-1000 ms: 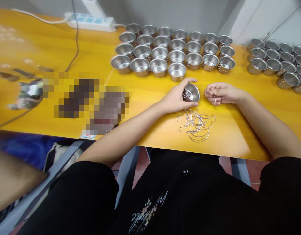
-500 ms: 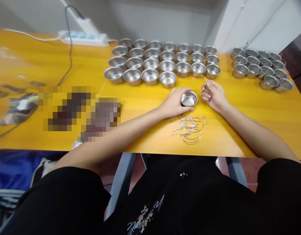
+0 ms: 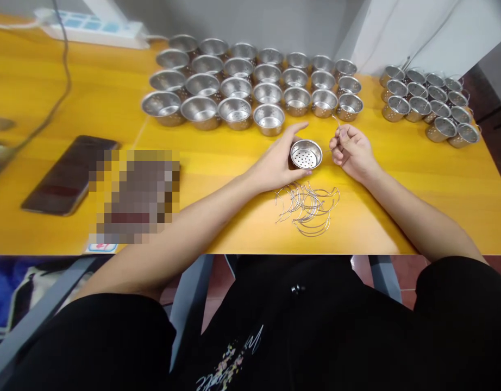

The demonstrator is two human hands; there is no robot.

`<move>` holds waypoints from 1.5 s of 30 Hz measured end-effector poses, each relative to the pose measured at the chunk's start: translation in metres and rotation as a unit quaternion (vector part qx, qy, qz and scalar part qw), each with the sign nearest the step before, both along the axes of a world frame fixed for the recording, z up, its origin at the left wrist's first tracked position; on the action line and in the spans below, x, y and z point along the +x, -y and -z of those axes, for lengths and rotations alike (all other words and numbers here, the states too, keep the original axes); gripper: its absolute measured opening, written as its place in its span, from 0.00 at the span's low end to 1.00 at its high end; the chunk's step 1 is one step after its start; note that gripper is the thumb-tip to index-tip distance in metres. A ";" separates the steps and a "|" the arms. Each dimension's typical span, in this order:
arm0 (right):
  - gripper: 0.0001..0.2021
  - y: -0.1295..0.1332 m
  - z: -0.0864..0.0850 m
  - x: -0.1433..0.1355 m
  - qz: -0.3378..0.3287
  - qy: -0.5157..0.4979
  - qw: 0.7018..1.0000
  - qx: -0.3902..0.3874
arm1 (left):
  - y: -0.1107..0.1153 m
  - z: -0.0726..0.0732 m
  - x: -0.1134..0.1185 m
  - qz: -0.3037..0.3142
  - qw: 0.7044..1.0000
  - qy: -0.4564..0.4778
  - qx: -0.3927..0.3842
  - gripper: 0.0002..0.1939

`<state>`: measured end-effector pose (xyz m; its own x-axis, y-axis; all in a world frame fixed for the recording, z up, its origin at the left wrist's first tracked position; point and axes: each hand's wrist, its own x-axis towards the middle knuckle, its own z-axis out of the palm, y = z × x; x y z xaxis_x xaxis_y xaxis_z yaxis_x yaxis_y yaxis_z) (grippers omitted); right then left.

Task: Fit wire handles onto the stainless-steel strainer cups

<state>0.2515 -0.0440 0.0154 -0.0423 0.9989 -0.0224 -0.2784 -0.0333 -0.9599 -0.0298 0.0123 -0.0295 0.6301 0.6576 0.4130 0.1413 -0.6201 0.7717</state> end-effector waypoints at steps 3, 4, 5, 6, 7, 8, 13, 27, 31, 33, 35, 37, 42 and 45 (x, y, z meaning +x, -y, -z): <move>0.41 0.002 0.001 0.001 -0.016 0.006 1.000 0.009 | -0.002 -0.003 0.000 -0.026 0.999 0.020 0.020 0.59; 0.41 0.003 0.002 0.001 -0.019 0.009 1.000 0.010 | -0.003 -0.005 0.000 -0.034 0.999 0.020 0.032 0.55; 0.41 0.003 0.003 0.001 -0.022 0.013 1.000 0.009 | -0.004 -0.007 -0.001 -0.039 0.998 0.017 0.043 0.51; 0.41 0.003 0.004 0.002 -0.024 0.015 1.000 0.010 | -0.005 -0.009 -0.001 -0.041 0.998 0.014 0.051 0.49; 0.41 0.003 0.005 0.002 -0.027 0.016 0.999 0.012 | -0.006 -0.010 -0.002 -0.041 0.998 0.012 0.056 0.47; 0.41 0.002 0.006 0.002 -0.031 0.015 0.999 0.017 | -0.006 -0.011 -0.002 -0.041 0.997 0.011 0.059 0.47; 0.38 0.005 0.008 0.003 -0.068 0.001 0.997 0.022 | -0.003 -0.012 -0.001 -0.060 0.996 -0.015 0.059 0.49; 0.43 0.015 0.001 -0.006 -0.114 0.107 0.987 0.029 | 0.009 -0.020 0.005 -0.052 0.997 -0.040 0.037 0.48; 0.42 0.015 0.003 -0.007 -0.132 0.114 0.983 0.054 | 0.010 -0.017 0.001 -0.038 0.997 -0.044 0.054 0.48; 0.42 0.013 0.005 -0.007 -0.136 0.111 0.983 0.056 | 0.008 -0.012 -0.001 -0.024 0.996 -0.037 0.075 0.49; 0.42 0.010 0.009 -0.006 -0.142 0.103 0.982 0.065 | 0.005 -0.007 -0.002 -0.012 0.995 -0.027 0.096 0.49; 0.42 0.007 0.012 -0.004 -0.152 0.093 0.981 0.080 | 0.002 -0.001 -0.002 -0.005 0.994 -0.023 0.105 0.49; 0.39 0.005 0.015 -0.002 -0.160 0.087 0.978 0.097 | -0.001 0.005 0.001 -0.003 0.994 -0.017 0.110 0.49; 0.39 0.007 0.015 -0.003 -0.153 0.097 0.978 0.098 | 0.001 0.003 0.002 0.000 0.993 -0.020 0.112 0.48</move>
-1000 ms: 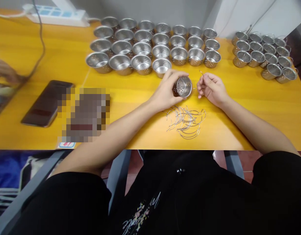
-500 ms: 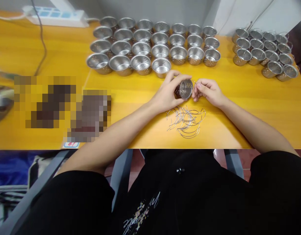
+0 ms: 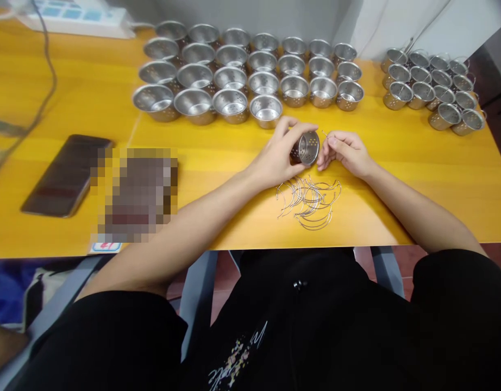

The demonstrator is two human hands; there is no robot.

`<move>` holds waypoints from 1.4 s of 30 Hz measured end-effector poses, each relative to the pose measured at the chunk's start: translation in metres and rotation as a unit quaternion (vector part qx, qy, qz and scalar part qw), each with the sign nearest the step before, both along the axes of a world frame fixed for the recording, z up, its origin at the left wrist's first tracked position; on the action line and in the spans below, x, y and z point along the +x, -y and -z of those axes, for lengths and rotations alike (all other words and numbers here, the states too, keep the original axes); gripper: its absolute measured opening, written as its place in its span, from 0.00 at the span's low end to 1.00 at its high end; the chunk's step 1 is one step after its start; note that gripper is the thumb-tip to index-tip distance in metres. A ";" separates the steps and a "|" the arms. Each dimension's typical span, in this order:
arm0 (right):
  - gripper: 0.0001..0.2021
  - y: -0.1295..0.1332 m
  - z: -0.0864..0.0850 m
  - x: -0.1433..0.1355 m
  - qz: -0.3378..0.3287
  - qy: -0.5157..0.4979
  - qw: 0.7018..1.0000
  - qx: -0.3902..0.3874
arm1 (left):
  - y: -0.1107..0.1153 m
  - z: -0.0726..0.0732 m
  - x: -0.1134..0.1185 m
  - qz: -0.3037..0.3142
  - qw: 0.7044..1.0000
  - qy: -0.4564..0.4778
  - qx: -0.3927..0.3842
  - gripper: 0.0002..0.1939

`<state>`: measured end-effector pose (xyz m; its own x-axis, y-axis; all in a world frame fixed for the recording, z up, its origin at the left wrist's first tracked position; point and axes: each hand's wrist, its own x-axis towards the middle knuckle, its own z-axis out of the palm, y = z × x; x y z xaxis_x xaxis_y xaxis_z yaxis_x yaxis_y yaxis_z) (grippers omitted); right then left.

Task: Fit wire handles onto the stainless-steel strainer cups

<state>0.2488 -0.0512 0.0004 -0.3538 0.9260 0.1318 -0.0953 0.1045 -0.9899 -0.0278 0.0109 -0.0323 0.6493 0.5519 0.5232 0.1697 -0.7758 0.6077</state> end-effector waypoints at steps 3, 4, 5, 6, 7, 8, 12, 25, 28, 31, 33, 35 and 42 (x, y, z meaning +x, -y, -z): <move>0.38 0.001 0.001 0.001 -0.002 0.012 1.000 0.011 | 0.003 -0.002 0.001 0.005 1.000 -0.002 0.001 0.47; 0.37 0.001 0.001 0.001 -0.005 0.015 1.000 0.015 | 0.004 -0.002 0.001 0.009 1.000 -0.001 0.005 0.47; 0.37 0.000 0.002 0.002 -0.008 0.019 1.000 0.018 | 0.004 -0.002 0.001 0.012 1.000 0.001 0.009 0.48; 0.37 0.000 0.002 0.002 -0.012 0.022 1.000 0.019 | 0.004 -0.002 0.001 0.015 1.000 0.002 0.013 0.50; 0.38 -0.001 0.002 0.003 -0.014 0.025 0.999 0.019 | 0.004 -0.002 0.001 0.016 1.000 0.002 0.014 0.53; 0.38 -0.001 0.002 0.003 -0.014 0.029 0.999 0.020 | 0.003 -0.002 0.001 0.017 1.000 0.001 0.015 0.54; 0.39 -0.002 0.000 0.003 -0.017 0.053 0.998 0.043 | 0.005 -0.004 0.002 0.019 1.000 -0.009 0.002 0.52; 0.48 -0.002 -0.011 -0.001 0.001 0.151 0.984 0.095 | 0.003 0.000 0.003 0.017 0.998 -0.026 0.050 0.53; 0.49 -0.002 -0.014 -0.002 0.002 0.171 0.981 0.092 | 0.003 -0.001 0.003 0.021 0.998 -0.025 0.052 0.50; 0.48 -0.002 -0.017 -0.002 0.005 0.178 0.980 0.084 | 0.004 -0.003 0.003 0.020 0.998 -0.028 0.046 0.48; 0.47 -0.002 -0.017 -0.002 0.005 0.179 0.981 0.079 | 0.004 -0.003 0.003 0.023 0.998 -0.026 0.044 0.49; 0.47 -0.003 -0.018 -0.002 0.000 0.174 0.982 0.077 | 0.003 -0.003 0.004 0.024 0.999 -0.024 0.042 0.50; 0.47 -0.004 -0.021 -0.005 -0.008 0.152 0.985 0.082 | -0.001 0.001 0.008 0.021 0.999 -0.022 0.020 0.51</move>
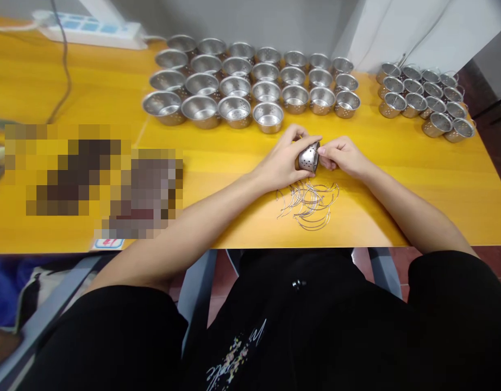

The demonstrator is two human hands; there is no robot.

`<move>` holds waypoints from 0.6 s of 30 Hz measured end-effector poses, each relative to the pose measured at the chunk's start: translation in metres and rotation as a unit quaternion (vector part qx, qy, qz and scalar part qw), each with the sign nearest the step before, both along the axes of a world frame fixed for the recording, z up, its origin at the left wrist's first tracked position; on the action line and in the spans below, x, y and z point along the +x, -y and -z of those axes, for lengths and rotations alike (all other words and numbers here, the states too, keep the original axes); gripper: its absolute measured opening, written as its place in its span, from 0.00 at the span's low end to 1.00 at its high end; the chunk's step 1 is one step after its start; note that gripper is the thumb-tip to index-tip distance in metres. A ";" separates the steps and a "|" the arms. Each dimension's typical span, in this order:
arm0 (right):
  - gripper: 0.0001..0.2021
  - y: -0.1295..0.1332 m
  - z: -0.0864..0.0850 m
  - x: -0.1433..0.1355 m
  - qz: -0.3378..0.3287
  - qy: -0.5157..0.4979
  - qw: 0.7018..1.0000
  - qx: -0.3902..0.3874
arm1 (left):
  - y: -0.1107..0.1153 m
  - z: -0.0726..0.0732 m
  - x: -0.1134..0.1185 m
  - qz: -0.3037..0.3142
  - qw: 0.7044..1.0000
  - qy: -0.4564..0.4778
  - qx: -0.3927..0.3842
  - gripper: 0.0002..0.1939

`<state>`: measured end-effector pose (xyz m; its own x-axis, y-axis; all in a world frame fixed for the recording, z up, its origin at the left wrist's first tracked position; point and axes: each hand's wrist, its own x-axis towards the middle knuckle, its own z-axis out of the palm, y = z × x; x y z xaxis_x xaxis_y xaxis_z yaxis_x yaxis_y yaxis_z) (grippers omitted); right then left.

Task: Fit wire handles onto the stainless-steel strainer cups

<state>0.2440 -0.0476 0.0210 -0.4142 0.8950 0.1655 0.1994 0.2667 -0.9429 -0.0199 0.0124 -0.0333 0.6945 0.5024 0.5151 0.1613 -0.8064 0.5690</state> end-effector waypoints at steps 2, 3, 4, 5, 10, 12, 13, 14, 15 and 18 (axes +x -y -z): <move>0.47 -0.001 0.001 0.000 0.001 -0.003 1.000 -0.006 | -0.001 0.001 0.001 -0.006 1.000 0.000 -0.009 0.49; 0.46 -0.001 0.001 0.000 0.000 -0.008 1.000 -0.010 | -0.002 0.002 0.000 -0.007 1.000 0.001 -0.014 0.49; 0.46 -0.001 0.002 0.000 0.000 -0.014 1.000 -0.015 | -0.002 0.002 0.000 -0.007 1.000 0.002 -0.019 0.49; 0.46 -0.002 0.002 0.001 -0.002 -0.021 1.000 -0.018 | -0.003 0.001 0.000 -0.007 1.000 0.001 -0.024 0.49; 0.45 -0.004 0.001 0.000 -0.008 -0.029 0.999 -0.025 | 0.001 -0.004 -0.002 -0.003 0.999 -0.008 -0.035 0.48; 0.45 -0.004 -0.001 0.000 -0.017 -0.027 0.999 -0.028 | 0.002 -0.005 -0.002 -0.004 0.999 -0.009 -0.033 0.47; 0.45 -0.004 -0.002 0.000 -0.023 -0.027 0.999 -0.030 | 0.002 -0.005 -0.002 -0.003 1.000 -0.007 -0.030 0.48; 0.45 -0.004 -0.003 0.000 -0.028 -0.026 0.999 -0.032 | 0.002 -0.004 -0.001 -0.001 1.000 -0.004 -0.026 0.48; 0.44 -0.004 -0.004 0.000 -0.032 -0.025 0.999 -0.035 | 0.001 -0.004 -0.001 0.002 1.000 0.000 -0.023 0.48; 0.44 -0.007 -0.004 0.001 -0.033 -0.024 0.998 -0.047 | -0.001 -0.001 0.000 0.004 1.000 0.003 -0.022 0.48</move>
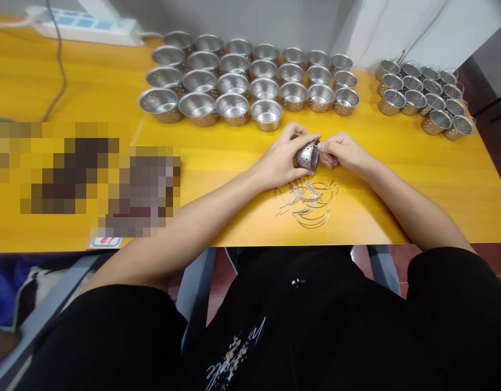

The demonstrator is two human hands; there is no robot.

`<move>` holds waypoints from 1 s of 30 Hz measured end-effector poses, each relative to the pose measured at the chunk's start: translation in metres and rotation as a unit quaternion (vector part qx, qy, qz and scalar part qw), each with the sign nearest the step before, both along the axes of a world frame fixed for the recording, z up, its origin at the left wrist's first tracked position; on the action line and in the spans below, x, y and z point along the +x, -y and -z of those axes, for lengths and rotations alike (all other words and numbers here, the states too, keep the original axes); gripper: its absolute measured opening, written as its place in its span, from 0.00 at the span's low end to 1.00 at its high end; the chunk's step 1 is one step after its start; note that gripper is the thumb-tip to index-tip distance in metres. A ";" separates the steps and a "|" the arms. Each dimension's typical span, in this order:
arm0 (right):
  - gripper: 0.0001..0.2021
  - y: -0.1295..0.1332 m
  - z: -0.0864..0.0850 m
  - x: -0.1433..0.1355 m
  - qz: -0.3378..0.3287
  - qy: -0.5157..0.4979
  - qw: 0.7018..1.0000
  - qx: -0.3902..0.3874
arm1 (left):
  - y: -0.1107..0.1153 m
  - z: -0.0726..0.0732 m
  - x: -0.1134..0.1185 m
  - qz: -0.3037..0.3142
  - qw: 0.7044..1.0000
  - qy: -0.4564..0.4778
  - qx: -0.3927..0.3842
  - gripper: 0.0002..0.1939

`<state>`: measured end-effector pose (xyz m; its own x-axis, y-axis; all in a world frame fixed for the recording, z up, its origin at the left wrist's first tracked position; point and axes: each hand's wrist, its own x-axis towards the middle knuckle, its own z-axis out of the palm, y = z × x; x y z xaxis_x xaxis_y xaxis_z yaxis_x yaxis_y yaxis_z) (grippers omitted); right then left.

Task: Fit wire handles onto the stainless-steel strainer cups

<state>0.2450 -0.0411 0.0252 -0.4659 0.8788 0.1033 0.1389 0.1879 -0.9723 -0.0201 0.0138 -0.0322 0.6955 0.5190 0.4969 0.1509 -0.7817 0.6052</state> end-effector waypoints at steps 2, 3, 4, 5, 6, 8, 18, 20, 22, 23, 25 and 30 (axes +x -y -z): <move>0.44 -0.002 0.000 0.001 -0.001 0.000 1.000 -0.004 | -0.001 0.001 0.000 -0.003 1.000 0.000 -0.001 0.49; 0.44 -0.003 0.001 0.002 -0.006 0.001 1.000 -0.006 | -0.002 0.001 0.000 -0.003 1.000 0.001 -0.001 0.50; 0.45 -0.004 0.001 0.002 -0.012 0.000 1.000 -0.008 | -0.002 0.002 -0.001 -0.002 1.000 0.004 0.001 0.51; 0.45 -0.005 0.001 0.002 -0.018 -0.001 1.000 -0.011 | -0.002 0.002 -0.001 -0.001 1.000 0.006 0.002 0.52; 0.45 -0.006 0.001 0.003 -0.024 -0.001 1.000 -0.014 | -0.003 0.002 -0.001 -0.001 1.000 0.007 0.004 0.53; 0.45 -0.008 0.001 0.003 -0.026 -0.003 0.999 -0.022 | -0.004 0.003 -0.002 0.000 1.000 0.005 0.003 0.54; 0.47 -0.003 0.007 0.002 0.011 -0.026 0.999 0.018 | -0.002 -0.001 -0.003 0.001 1.000 -0.007 -0.010 0.53; 0.47 -0.001 0.010 0.002 0.029 -0.032 0.999 0.015 | -0.002 -0.002 -0.005 -0.001 1.000 -0.003 -0.013 0.55; 0.47 -0.001 0.013 0.003 0.043 -0.039 0.998 -0.005 | -0.005 -0.001 -0.008 -0.009 1.000 0.000 -0.020 0.57; 0.47 -0.001 0.015 0.005 0.047 -0.047 0.998 -0.015 | -0.007 -0.001 -0.010 -0.013 1.000 -0.001 -0.023 0.58; 0.46 -0.004 0.020 0.007 0.047 -0.069 0.996 -0.032 | -0.010 0.000 -0.012 -0.016 0.999 -0.002 -0.030 0.60; 0.43 -0.006 0.022 0.012 0.054 -0.104 0.991 -0.063 | -0.016 0.003 -0.014 -0.001 1.000 0.006 -0.029 0.62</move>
<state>0.2570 -0.0350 0.0028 -0.3494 0.9341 0.0739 -0.0537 0.0588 -0.9968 -0.0343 0.0300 -0.0355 0.6876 0.5495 0.4746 0.1450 -0.7444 0.6517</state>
